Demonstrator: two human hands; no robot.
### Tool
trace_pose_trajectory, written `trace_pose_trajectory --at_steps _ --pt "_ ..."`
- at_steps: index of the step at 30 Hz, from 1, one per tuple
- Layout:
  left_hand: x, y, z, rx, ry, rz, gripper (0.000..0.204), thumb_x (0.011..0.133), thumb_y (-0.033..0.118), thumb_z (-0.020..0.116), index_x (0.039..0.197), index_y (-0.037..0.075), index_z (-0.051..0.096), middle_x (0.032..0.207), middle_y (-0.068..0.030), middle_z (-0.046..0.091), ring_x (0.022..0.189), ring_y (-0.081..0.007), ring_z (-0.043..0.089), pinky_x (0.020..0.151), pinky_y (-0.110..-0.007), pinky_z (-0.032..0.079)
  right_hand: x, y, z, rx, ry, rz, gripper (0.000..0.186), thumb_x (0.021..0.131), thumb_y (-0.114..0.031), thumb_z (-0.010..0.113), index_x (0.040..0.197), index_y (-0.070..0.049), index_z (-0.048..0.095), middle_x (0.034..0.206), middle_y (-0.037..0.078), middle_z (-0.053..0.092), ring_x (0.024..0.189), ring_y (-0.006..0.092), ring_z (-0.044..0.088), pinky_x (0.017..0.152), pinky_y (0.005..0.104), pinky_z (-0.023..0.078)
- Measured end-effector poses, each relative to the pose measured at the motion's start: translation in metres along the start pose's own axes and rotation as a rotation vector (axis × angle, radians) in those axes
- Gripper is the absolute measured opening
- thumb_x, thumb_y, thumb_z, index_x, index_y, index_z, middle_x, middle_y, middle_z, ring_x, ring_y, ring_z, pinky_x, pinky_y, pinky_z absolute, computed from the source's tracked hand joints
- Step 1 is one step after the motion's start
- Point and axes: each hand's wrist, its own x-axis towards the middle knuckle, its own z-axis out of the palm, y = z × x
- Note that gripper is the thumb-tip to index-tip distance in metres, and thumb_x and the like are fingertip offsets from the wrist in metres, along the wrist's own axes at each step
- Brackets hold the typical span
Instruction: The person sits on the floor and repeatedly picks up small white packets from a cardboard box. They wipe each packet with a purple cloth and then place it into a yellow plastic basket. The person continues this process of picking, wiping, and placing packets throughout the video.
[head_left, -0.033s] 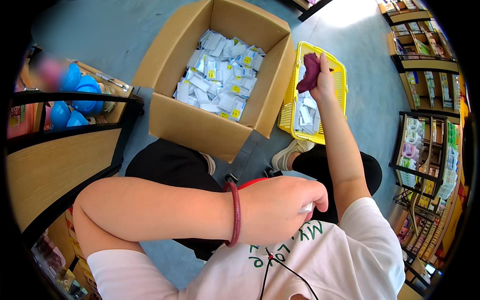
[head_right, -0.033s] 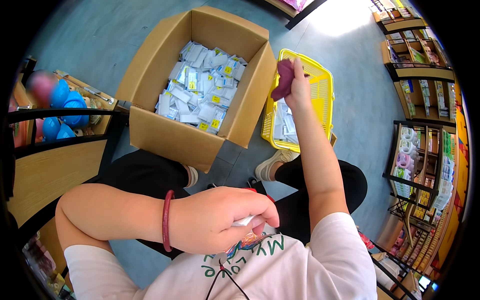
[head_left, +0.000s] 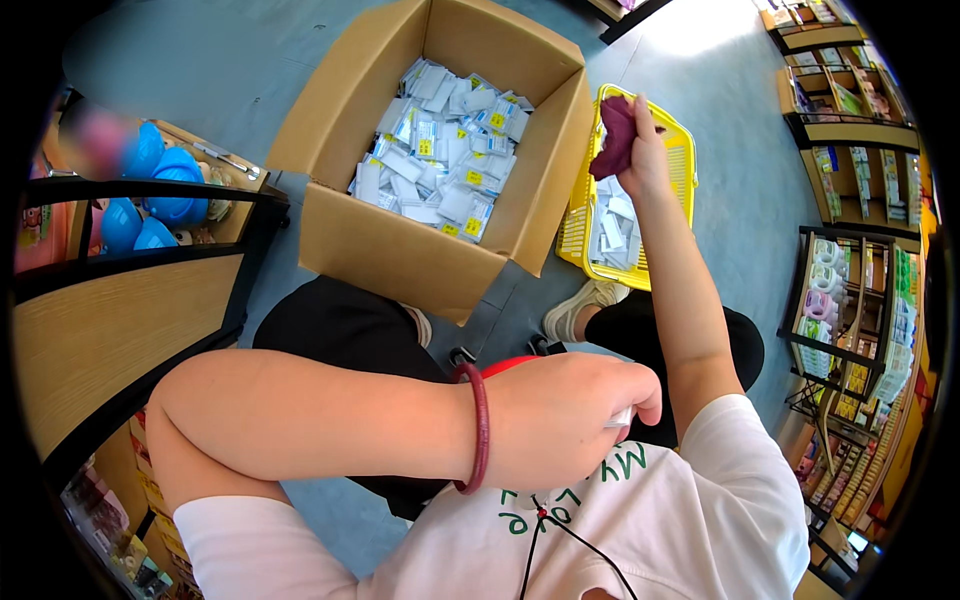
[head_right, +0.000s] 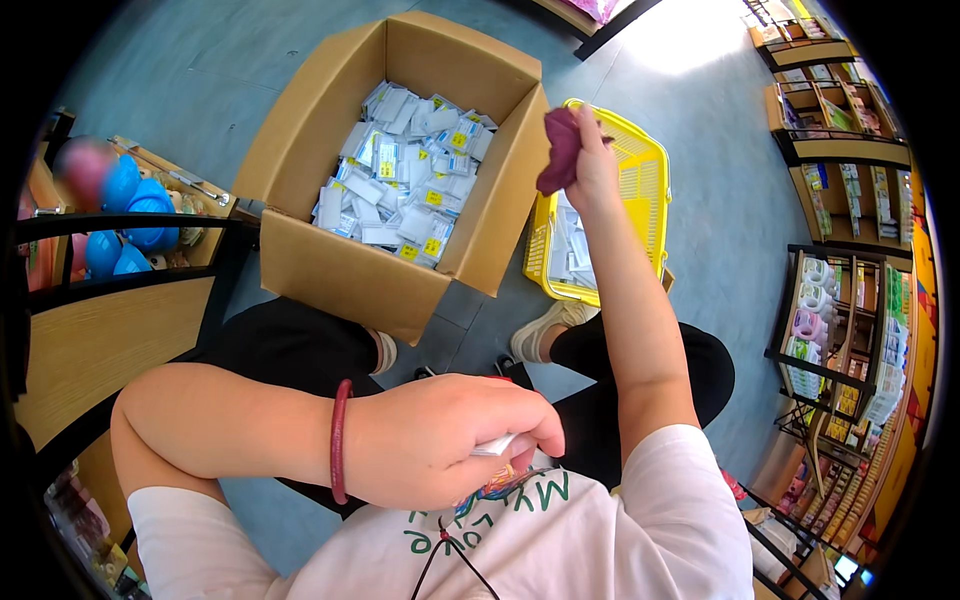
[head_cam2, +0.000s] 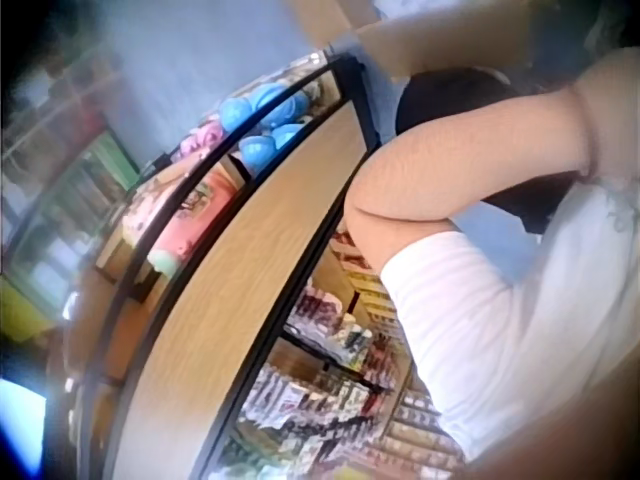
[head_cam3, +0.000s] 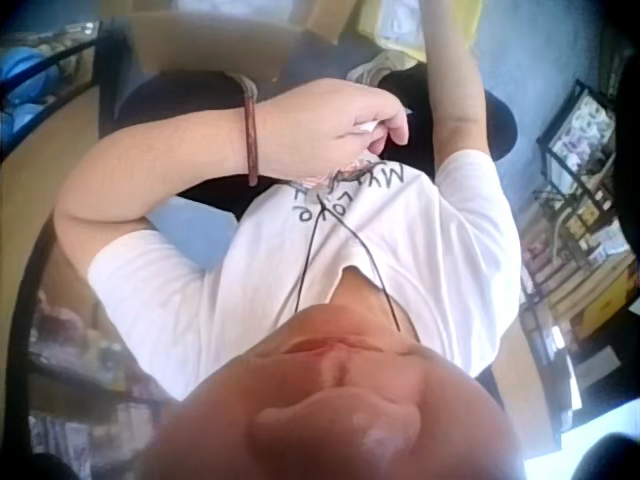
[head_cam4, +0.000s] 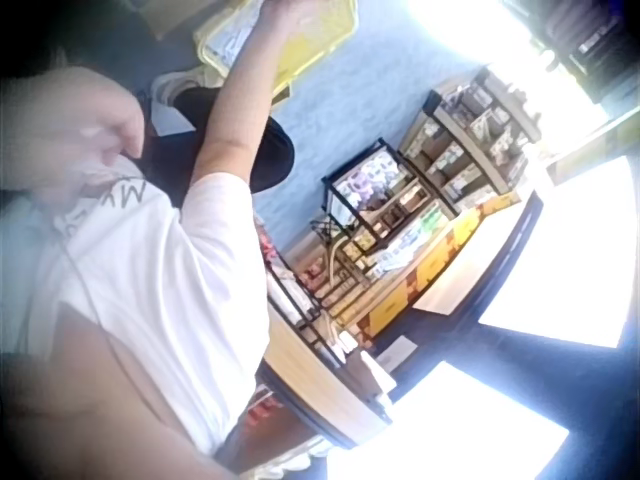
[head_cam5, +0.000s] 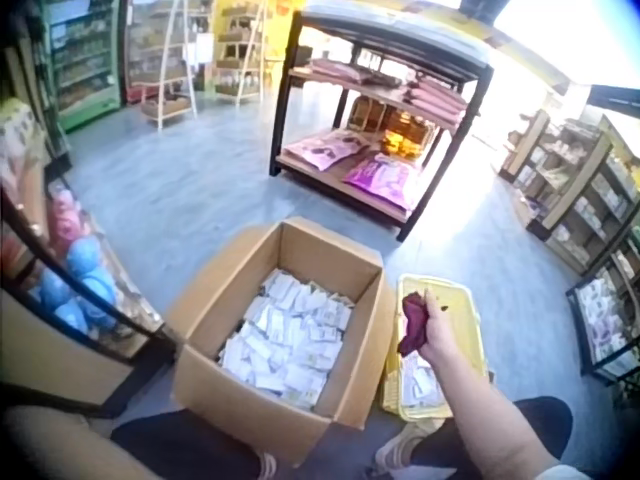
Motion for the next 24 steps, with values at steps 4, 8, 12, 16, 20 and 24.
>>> trace_pose_trajectory --at_steps 4,8,12,16,20,24 --pt "0.008 -0.001 0.000 0.126 0.003 0.123 0.023 0.075 -0.003 0.052 0.097 0.000 0.053 0.087 -0.0124 0.057 0.085 -0.0297 0.057 0.074 -0.037 0.046 -0.002 0.014 0.062 -0.254 -0.278 0.072 0.027 0.090 -0.028 0.057 0.102 -0.004 0.060 0.089 0.005 0.063 0.077 0.0136 0.061 0.069 0.0261 0.050" --pt "0.012 0.003 -0.002 0.318 -0.029 0.178 0.019 0.074 0.000 0.052 0.093 0.001 0.053 0.089 -0.0133 0.057 0.084 -0.0313 0.058 0.071 -0.039 0.048 0.015 0.064 0.100 -0.723 -0.449 0.168 0.022 0.085 -0.018 0.056 0.100 -0.004 0.063 0.089 0.006 0.064 0.079 0.0122 0.060 0.069 0.0255 0.048" --pt "0.012 0.008 -0.008 0.574 -0.121 0.110 0.015 0.078 0.007 0.052 0.092 0.002 0.053 0.087 -0.0140 0.057 0.081 -0.0305 0.060 0.069 -0.038 0.050 0.058 0.119 0.110 -1.764 -0.743 0.265 0.030 0.077 -0.020 0.057 0.103 -0.007 0.064 0.087 0.011 0.066 0.074 0.0188 0.063 0.064 0.0329 0.049" --pt "0.008 0.014 -0.015 0.734 -0.297 -0.048 0.020 0.078 0.010 0.052 0.095 0.001 0.056 0.089 -0.0147 0.060 0.083 -0.0287 0.062 0.072 -0.037 0.051 0.068 0.153 0.107 -2.312 -0.946 0.474 0.028 0.076 -0.019 0.057 0.101 -0.010 0.067 0.095 0.010 0.067 0.083 0.0221 0.065 0.068 0.0355 0.050" --pt "0.007 0.017 -0.020 0.773 -0.449 -0.232 0.024 0.078 0.011 0.051 0.098 0.001 0.059 0.095 -0.0169 0.061 0.085 -0.0287 0.062 0.072 -0.037 0.051 0.059 0.175 0.099 -2.558 -0.906 0.326 0.022 0.077 -0.016 0.055 0.093 -0.014 0.071 0.094 0.008 0.068 0.084 0.0224 0.066 0.072 0.0361 0.051" --pt "0.008 0.010 -0.015 0.783 -0.438 -0.256 0.025 0.077 0.012 0.053 0.098 0.001 0.060 0.093 -0.0169 0.062 0.085 -0.0278 0.063 0.072 -0.037 0.050 0.056 0.185 0.110 -2.565 -0.967 0.765 0.026 0.077 -0.020 0.060 0.102 -0.017 0.068 0.104 0.003 0.066 0.096 0.0213 0.062 0.079 0.0361 0.048"
